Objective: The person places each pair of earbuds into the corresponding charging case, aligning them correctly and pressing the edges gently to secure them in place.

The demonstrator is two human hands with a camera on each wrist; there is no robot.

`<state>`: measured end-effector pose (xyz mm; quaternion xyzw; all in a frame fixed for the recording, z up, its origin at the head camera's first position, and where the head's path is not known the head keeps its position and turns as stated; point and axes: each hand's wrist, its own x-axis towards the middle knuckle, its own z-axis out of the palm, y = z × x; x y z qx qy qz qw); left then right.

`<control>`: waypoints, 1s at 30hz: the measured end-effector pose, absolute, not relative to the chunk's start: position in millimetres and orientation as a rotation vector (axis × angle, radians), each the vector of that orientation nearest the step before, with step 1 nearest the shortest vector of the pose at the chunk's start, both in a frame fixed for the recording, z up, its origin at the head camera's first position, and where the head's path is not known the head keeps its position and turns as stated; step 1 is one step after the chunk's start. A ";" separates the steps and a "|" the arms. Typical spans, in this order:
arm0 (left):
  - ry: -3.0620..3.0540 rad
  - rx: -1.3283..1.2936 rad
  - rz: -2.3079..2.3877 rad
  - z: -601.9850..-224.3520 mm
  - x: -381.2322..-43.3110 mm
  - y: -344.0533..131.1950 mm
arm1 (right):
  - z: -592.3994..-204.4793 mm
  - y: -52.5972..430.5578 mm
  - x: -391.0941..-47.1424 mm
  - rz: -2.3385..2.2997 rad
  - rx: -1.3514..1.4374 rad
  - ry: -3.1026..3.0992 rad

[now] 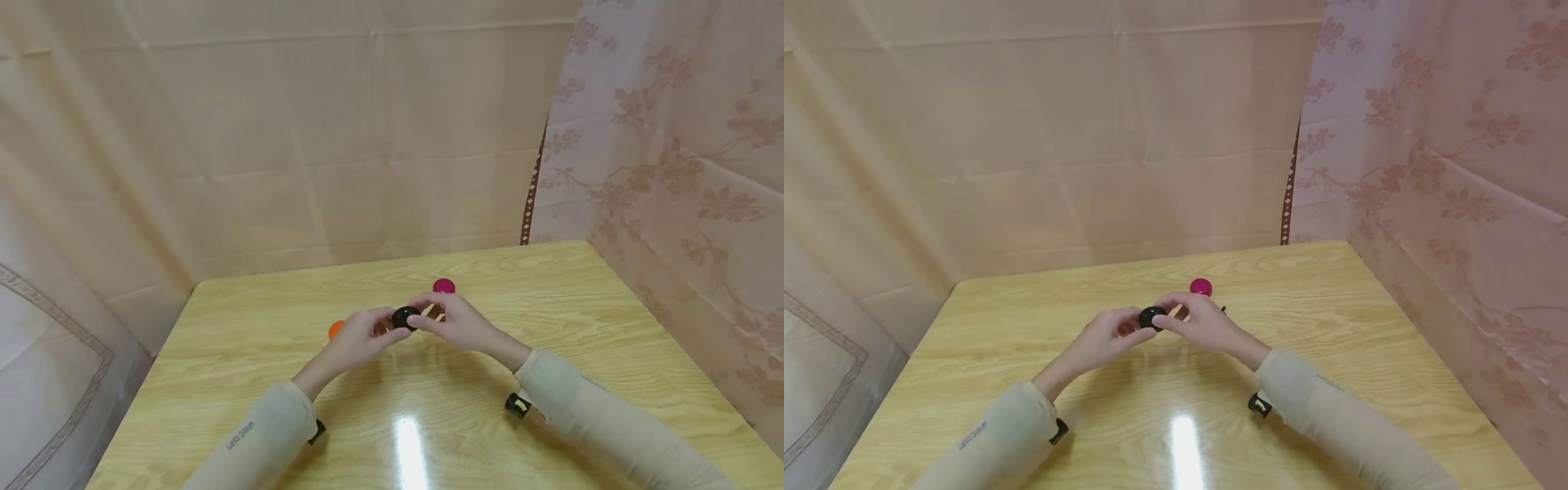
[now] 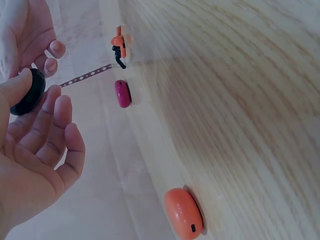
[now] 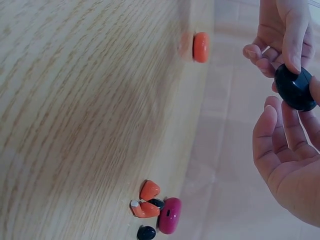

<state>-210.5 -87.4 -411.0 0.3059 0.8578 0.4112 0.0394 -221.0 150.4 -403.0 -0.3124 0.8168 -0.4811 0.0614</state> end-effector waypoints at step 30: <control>2.675 0.964 1.227 -411.8 -207.9 -89.1 | -406.2 149.9 -222.5 -1.458 -0.860 2.398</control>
